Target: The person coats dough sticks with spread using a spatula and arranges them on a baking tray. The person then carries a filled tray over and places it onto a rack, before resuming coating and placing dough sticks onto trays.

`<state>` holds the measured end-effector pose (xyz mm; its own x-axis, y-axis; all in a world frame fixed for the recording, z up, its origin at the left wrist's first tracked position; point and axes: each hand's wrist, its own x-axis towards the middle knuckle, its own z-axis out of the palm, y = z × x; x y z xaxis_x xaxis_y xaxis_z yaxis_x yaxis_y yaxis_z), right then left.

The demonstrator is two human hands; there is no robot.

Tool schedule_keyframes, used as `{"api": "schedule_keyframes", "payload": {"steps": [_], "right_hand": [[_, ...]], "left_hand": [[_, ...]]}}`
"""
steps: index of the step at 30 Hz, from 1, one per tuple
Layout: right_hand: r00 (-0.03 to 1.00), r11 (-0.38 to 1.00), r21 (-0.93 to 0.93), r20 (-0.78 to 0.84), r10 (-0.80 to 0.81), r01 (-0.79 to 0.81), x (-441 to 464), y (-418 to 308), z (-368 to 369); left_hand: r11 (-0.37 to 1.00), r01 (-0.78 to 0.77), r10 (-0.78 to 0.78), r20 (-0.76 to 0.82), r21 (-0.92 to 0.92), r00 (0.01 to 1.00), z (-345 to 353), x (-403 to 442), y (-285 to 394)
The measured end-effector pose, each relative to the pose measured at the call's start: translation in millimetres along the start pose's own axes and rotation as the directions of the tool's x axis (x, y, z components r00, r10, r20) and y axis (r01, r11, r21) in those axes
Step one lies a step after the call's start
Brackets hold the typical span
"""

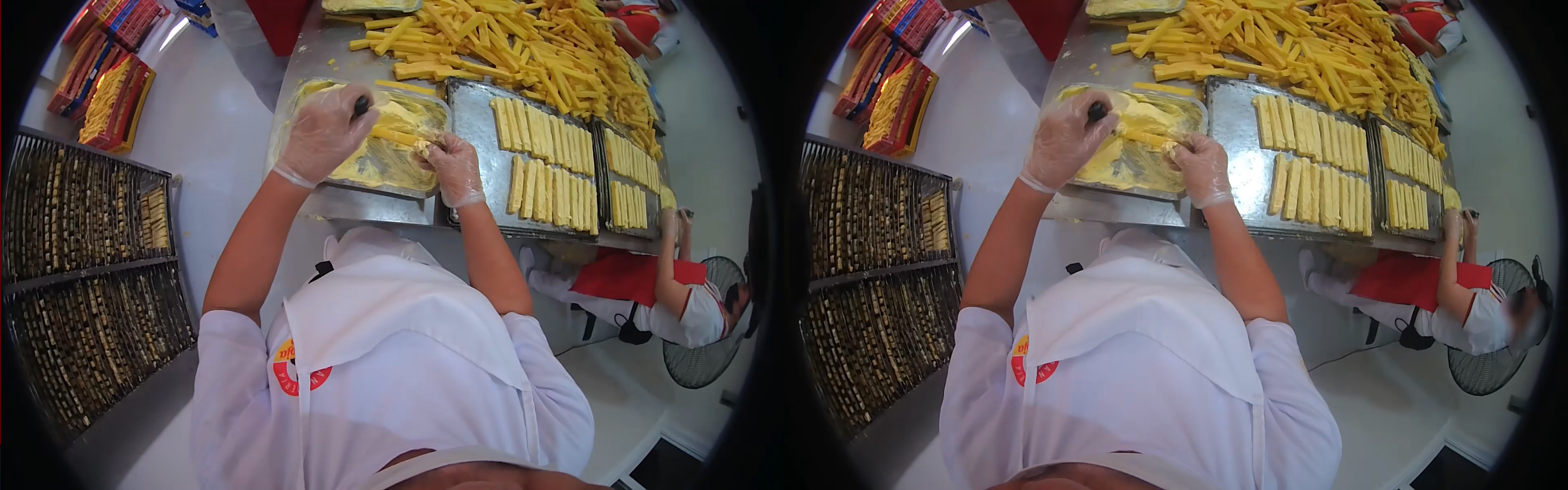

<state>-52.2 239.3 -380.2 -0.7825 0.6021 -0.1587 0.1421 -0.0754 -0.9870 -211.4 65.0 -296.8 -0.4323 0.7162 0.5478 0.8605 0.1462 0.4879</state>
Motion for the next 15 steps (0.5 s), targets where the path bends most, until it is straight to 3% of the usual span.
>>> {"api": "schedule_keyframes", "payload": {"steps": [1,4,7,8,11,12,15], "right_hand": [[1.0,0.999,0.032,-0.001,0.028,-0.028,1,-2,1],[0.997,0.995,0.056,-0.02,0.08,-0.078,2,-7,6],[0.995,0.994,0.07,-0.059,0.085,-0.081,4,-8,7],[0.994,0.994,0.076,-0.073,0.083,-0.077,5,-8,7],[0.99,0.991,0.098,-0.103,0.097,-0.087,6,-15,11],[0.993,0.996,0.058,-0.098,0.071,-0.065,8,-13,10],[0.996,1.0,-0.024,-0.094,-0.006,0.003,13,-2,8]], "left_hand": [[1.0,-0.011,0.011,-0.051,0.005,0.999,-3,7,7],[0.92,0.057,-0.121,-0.142,-0.388,0.982,-2,14,17],[0.466,0.222,-0.547,-0.082,-0.857,0.833,17,8,14],[0.402,0.294,-0.634,-0.032,-0.867,0.773,19,6,4],[0.848,0.349,-0.465,-0.243,-0.4,0.851,36,-8,-54],[0.915,0.343,-0.389,-0.232,-0.212,0.892,22,-7,-38],[0.984,0.18,-0.176,-0.107,0.02,0.979,18,-4,-17]]}}
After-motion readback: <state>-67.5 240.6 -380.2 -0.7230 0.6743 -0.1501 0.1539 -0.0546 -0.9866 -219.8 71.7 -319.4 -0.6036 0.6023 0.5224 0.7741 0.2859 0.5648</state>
